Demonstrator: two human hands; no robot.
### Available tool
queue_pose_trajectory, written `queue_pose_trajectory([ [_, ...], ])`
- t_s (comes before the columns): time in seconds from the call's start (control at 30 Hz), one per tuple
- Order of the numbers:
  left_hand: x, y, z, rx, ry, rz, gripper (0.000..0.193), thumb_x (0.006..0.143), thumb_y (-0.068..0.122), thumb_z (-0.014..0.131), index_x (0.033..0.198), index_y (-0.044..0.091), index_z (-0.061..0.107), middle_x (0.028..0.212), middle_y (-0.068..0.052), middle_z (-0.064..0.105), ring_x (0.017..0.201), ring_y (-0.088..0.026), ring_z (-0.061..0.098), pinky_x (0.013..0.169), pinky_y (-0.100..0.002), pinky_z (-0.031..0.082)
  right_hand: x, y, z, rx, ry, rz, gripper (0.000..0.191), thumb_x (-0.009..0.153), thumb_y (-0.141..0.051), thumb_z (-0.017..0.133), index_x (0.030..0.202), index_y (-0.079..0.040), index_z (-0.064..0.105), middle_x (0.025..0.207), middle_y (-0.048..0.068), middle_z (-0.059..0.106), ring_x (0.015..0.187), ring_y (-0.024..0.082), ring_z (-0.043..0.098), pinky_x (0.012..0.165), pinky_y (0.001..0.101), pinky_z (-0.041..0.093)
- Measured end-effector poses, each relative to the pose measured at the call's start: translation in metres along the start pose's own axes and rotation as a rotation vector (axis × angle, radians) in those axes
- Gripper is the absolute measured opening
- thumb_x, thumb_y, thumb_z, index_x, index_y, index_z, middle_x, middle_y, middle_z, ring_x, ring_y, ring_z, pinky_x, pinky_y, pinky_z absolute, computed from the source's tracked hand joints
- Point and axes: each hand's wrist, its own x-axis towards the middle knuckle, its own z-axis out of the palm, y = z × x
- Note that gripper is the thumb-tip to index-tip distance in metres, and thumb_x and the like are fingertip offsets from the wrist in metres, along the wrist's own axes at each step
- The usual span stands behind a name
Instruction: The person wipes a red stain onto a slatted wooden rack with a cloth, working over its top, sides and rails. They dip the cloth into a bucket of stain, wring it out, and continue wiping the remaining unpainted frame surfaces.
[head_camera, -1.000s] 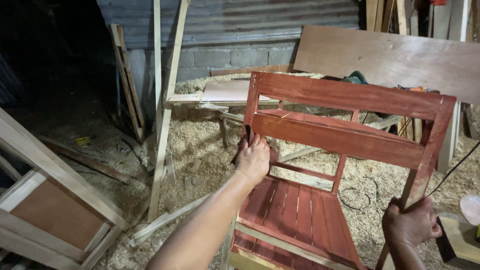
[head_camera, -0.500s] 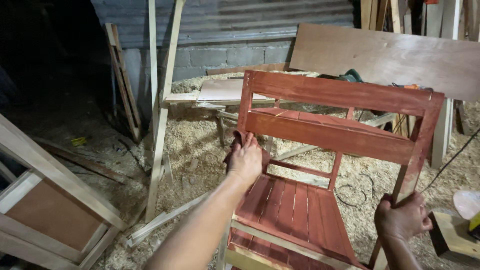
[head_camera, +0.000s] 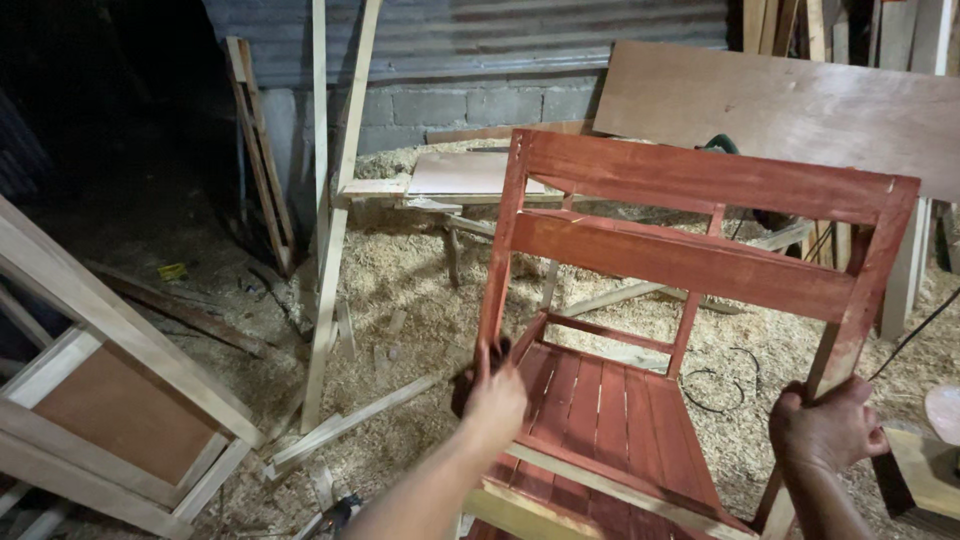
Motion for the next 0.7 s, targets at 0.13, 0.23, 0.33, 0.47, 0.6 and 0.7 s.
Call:
queue_pose_trajectory([
  [0.13,-0.008,0.001,0.026,-0.04,-0.105,0.059,0.035,0.095,0.012,0.054,0.124,-0.003,0.069,0.135,-0.021,0.061,0.133,-0.034,0.052,0.123,-0.07,0.012,-0.001,-0.003,-0.002,-0.001,-0.013,0.047,0.047,0.087,-0.026,0.072,0.118,0.0,0.05,0.101,0.024,0.067,0.11,0.042,0.062,0.118,0.059,0.025],
  [0.23,0.002,-0.005,0.016,-0.154,-0.129,0.012,0.033,0.095,0.01,0.054,0.122,0.0,0.071,0.136,-0.02,0.061,0.138,-0.034,0.049,0.125,-0.068,0.012,-0.003,-0.005,-0.004,0.025,0.001,0.031,0.05,0.086,-0.026,0.072,0.122,0.0,0.049,0.103,0.024,0.067,0.11,0.042,0.061,0.116,0.0595,0.024],
  [0.33,0.023,-0.018,-0.019,-0.087,0.118,-0.015,0.035,0.084,0.008,0.059,0.114,-0.003,0.072,0.137,-0.024,0.055,0.15,-0.039,0.033,0.116,-0.066,0.012,-0.004,-0.005,-0.005,0.005,0.051,-0.024,0.054,0.084,-0.025,0.072,0.126,0.0,0.048,0.106,0.024,0.067,0.112,0.042,0.061,0.114,0.0593,0.024],
  [0.47,0.063,-0.049,-0.085,-0.2,0.158,-0.082,0.034,0.103,0.005,0.048,0.131,0.001,0.069,0.143,-0.021,0.06,0.138,-0.032,0.052,0.133,-0.061,0.025,-0.004,-0.004,-0.007,0.028,0.032,-0.009,0.055,0.083,-0.026,0.073,0.126,-0.001,0.048,0.106,0.024,0.067,0.113,0.042,0.06,0.114,0.0585,0.023],
  [0.6,0.068,-0.064,-0.099,0.008,0.195,-0.046,0.043,0.091,0.007,0.053,0.133,0.004,0.061,0.151,-0.019,0.049,0.151,-0.029,0.037,0.12,-0.077,0.017,-0.002,-0.002,-0.007,0.032,-0.015,0.043,0.053,0.085,-0.027,0.073,0.124,-0.001,0.048,0.105,0.023,0.067,0.112,0.041,0.061,0.116,0.0573,0.024],
  [0.7,0.05,-0.056,-0.069,0.082,0.362,0.007,0.055,0.081,0.011,0.058,0.136,0.004,0.055,0.152,-0.021,0.047,0.146,-0.033,0.042,0.106,-0.081,0.023,-0.001,-0.003,-0.006,0.031,-0.021,0.075,0.055,0.08,-0.024,0.072,0.124,-0.002,0.049,0.105,0.021,0.068,0.11,0.039,0.061,0.115,0.0556,0.024],
])
